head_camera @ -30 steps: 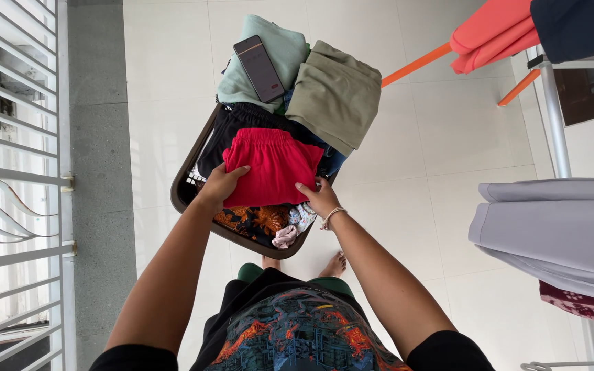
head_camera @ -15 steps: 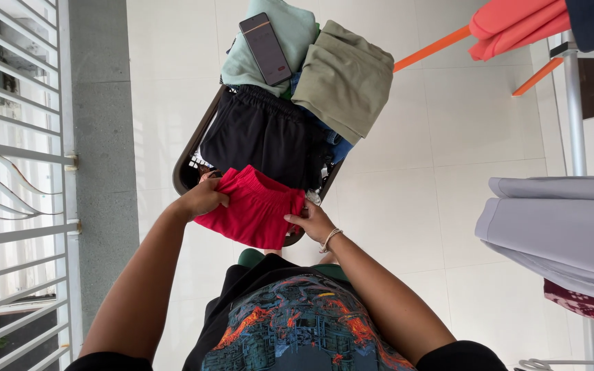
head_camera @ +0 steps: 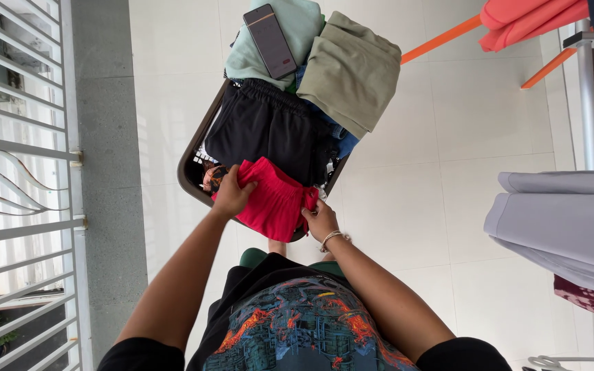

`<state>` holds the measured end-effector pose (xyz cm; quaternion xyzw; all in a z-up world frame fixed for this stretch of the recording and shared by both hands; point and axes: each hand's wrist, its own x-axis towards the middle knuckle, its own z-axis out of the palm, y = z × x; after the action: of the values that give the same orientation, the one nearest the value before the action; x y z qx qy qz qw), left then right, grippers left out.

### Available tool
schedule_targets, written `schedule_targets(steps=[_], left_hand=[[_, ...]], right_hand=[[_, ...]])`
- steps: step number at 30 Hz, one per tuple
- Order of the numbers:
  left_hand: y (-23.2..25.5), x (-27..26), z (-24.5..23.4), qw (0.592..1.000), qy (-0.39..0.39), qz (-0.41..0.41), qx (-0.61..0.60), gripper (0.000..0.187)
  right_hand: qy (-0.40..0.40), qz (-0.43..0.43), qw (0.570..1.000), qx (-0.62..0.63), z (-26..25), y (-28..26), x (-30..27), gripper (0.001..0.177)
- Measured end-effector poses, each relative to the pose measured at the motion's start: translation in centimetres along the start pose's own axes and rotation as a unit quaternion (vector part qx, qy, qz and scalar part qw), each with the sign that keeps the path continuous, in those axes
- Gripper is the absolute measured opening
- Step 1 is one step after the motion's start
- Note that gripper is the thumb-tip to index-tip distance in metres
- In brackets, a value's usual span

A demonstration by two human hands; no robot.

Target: Folding dry laundry from a drying rack into a laundry basket.

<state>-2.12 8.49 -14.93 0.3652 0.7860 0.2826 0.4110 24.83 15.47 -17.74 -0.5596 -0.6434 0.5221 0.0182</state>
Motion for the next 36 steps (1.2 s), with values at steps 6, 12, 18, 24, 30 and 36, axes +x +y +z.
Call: schedule_targets(steps=[6,12,18,24,30,36], left_hand=[[-1.8,-4.2,2.4,0.943,0.237,0.147,0.182,0.077],[2.2,-7.9,0.3,0.887,0.033,0.278,0.368,0.097],[1.3,-5.6,3.2,0.860,0.004,0.193,0.473,0.103],[0.8,-4.6,4.7,0.839,-0.003,0.162,0.519,0.103],[5.6,-7.4,2.2,0.879,0.007,0.181,0.440,0.096],[13.6,-7.3,2.8,0.879,0.027,0.352,0.321,0.067]], right_hand=[[0.176,-0.139,0.970,-0.093,0.1,-3.4,-3.8,0.062],[0.061,-0.475,0.813,-0.333,0.0,-5.2,-5.3,0.074],[-0.131,-0.302,0.813,-0.480,0.1,-5.6,-3.5,0.076],[-0.136,-0.278,0.819,-0.483,-0.3,-6.5,-3.9,0.080],[-0.102,-0.328,0.855,-0.389,-2.8,-6.9,-5.8,0.064],[0.055,-0.331,0.915,-0.224,-7.5,-6.7,-8.9,0.054]])
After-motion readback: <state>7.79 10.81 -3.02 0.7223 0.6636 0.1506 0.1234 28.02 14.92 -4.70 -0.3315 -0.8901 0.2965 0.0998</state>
